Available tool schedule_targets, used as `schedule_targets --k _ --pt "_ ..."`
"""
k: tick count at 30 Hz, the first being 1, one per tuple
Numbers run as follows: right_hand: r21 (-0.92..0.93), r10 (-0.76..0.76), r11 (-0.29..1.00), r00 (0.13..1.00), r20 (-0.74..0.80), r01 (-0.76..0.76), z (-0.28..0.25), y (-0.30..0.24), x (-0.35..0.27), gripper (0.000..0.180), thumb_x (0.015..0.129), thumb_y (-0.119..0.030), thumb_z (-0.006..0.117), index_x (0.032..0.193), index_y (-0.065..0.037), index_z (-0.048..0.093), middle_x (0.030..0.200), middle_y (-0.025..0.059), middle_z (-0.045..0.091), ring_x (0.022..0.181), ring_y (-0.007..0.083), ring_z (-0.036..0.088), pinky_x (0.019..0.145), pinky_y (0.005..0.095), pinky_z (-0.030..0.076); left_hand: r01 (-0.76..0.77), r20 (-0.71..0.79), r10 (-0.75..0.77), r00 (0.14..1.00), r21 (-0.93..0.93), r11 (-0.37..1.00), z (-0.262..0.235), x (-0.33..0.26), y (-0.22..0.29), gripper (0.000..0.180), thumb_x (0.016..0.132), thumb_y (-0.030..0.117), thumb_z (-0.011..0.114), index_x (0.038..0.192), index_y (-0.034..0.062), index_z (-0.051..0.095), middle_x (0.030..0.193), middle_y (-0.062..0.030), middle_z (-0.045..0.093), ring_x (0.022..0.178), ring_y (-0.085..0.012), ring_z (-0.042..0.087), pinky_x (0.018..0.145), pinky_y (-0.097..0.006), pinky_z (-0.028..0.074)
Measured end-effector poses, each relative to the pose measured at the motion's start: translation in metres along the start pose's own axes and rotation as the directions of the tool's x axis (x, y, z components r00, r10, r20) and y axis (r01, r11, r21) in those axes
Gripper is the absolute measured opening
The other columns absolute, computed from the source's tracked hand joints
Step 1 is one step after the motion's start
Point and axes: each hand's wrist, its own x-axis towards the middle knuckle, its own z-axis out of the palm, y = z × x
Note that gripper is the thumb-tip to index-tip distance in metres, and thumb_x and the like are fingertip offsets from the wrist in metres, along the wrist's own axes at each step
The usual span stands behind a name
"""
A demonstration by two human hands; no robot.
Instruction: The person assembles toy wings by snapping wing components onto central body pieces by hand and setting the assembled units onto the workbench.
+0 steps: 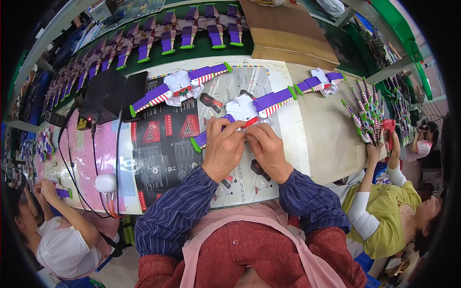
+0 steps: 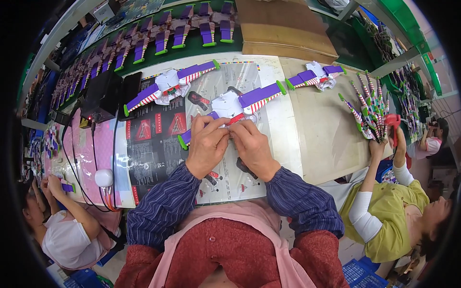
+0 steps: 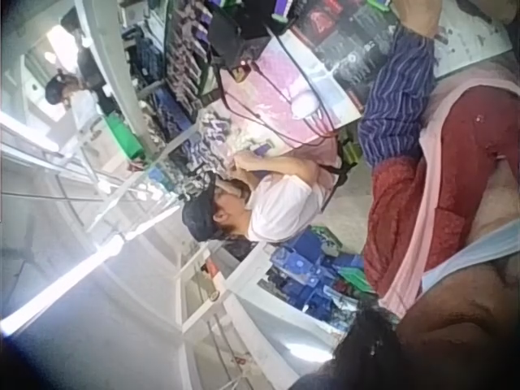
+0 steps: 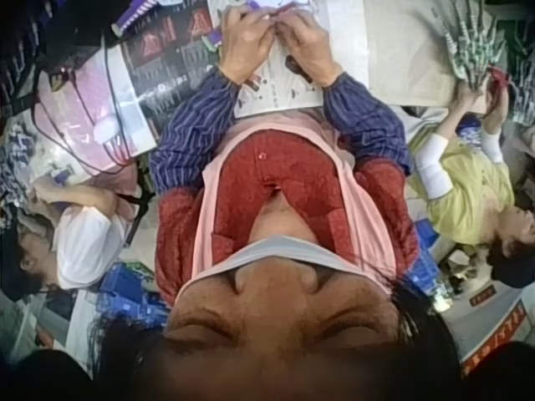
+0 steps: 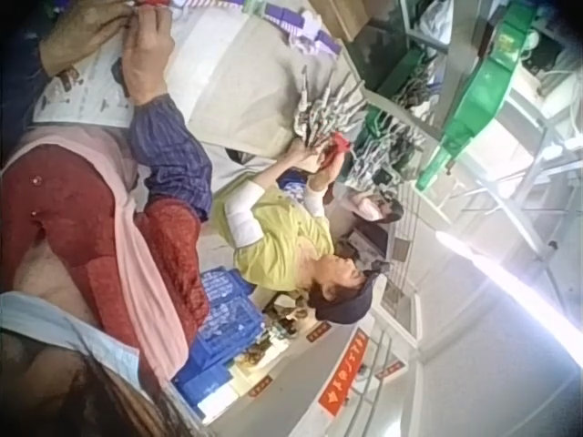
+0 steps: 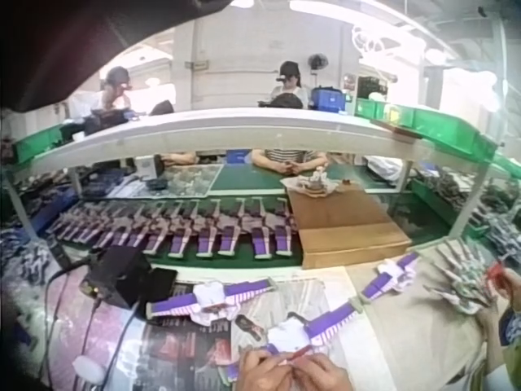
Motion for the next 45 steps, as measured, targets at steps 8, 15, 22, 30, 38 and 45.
schedule_targets --k 8,15,22,30,38,45 --pt "-0.154 -0.016 0.987 0.987 0.158 0.04 -0.005 0.002 0.003 0.018 0.089 0.006 0.069 0.104 -0.002 0.065 0.099 0.0144 0.065 0.079 0.0355 0.07 0.065 0.0422 0.058 -0.08 0.075 0.083 0.994 -0.051 0.996 -0.018 0.0 -0.012 0.02 0.081 0.001 0.076 0.101 0.0017 0.079 0.128 -0.0119 0.07 0.129 -0.0369 0.056 0.109 -0.047 0.049" --pt "-0.248 -0.021 0.965 0.966 0.258 0.087 -0.01 0.007 0.007 0.013 0.09 0.002 0.068 0.102 -0.002 0.063 0.095 0.0148 0.063 0.076 0.0358 0.068 0.063 0.0443 0.057 -0.259 0.284 0.2 0.938 0.188 0.947 -0.029 -0.014 -0.006 0.038 0.086 0.005 0.067 0.123 0.003 0.073 0.145 -0.0163 0.058 0.136 -0.0409 0.051 0.11 -0.05 0.048" --pt "-0.273 -0.06 0.95 0.944 0.323 0.154 -0.014 0.008 0.014 0.015 0.087 0.0 0.067 0.1 0.001 0.06 0.096 0.0162 0.061 0.074 0.0348 0.069 0.062 0.0436 0.059 -0.307 0.337 0.194 0.922 0.325 0.895 -0.025 -0.016 0.005 0.045 0.087 0.009 0.066 0.131 -0.0009 0.067 0.145 -0.021 0.053 0.135 -0.0442 0.049 0.11 -0.054 0.047" --pt "-0.269 -0.023 0.955 0.936 0.352 0.124 -0.018 0.01 0.014 0.014 0.091 0.0 0.068 0.104 -0.001 0.063 0.097 0.0144 0.064 0.078 0.0358 0.069 0.064 0.0437 0.058 -0.319 0.371 0.168 0.914 0.394 0.862 -0.023 -0.015 0.009 0.046 0.087 0.007 0.063 0.133 0.003 0.068 0.147 -0.0158 0.055 0.136 -0.0423 0.05 0.109 -0.05 0.049" --pt "-0.23 -0.086 0.956 0.923 0.375 0.182 -0.024 0.011 0.013 0.023 0.088 0.002 0.068 0.11 0.0 0.064 0.102 0.0154 0.064 0.08 0.0357 0.07 0.066 0.043 0.059 -0.324 0.318 0.212 0.924 0.358 0.876 -0.02 -0.018 0.002 0.042 0.088 0.011 0.065 0.129 0.0009 0.066 0.144 -0.0178 0.053 0.134 -0.0439 0.049 0.108 -0.054 0.048" --pt "-0.254 -0.248 0.878 0.84 0.482 0.405 -0.042 0.003 0.005 0.046 0.08 0.001 0.068 0.124 0.009 0.061 0.118 0.0205 0.061 0.101 0.0335 0.068 0.087 0.0408 0.059 -0.288 0.309 0.172 0.935 0.382 0.878 -0.022 -0.014 0.007 0.041 0.086 0.007 0.065 0.127 0.0053 0.069 0.144 -0.0138 0.057 0.136 -0.0425 0.049 0.107 -0.05 0.05"
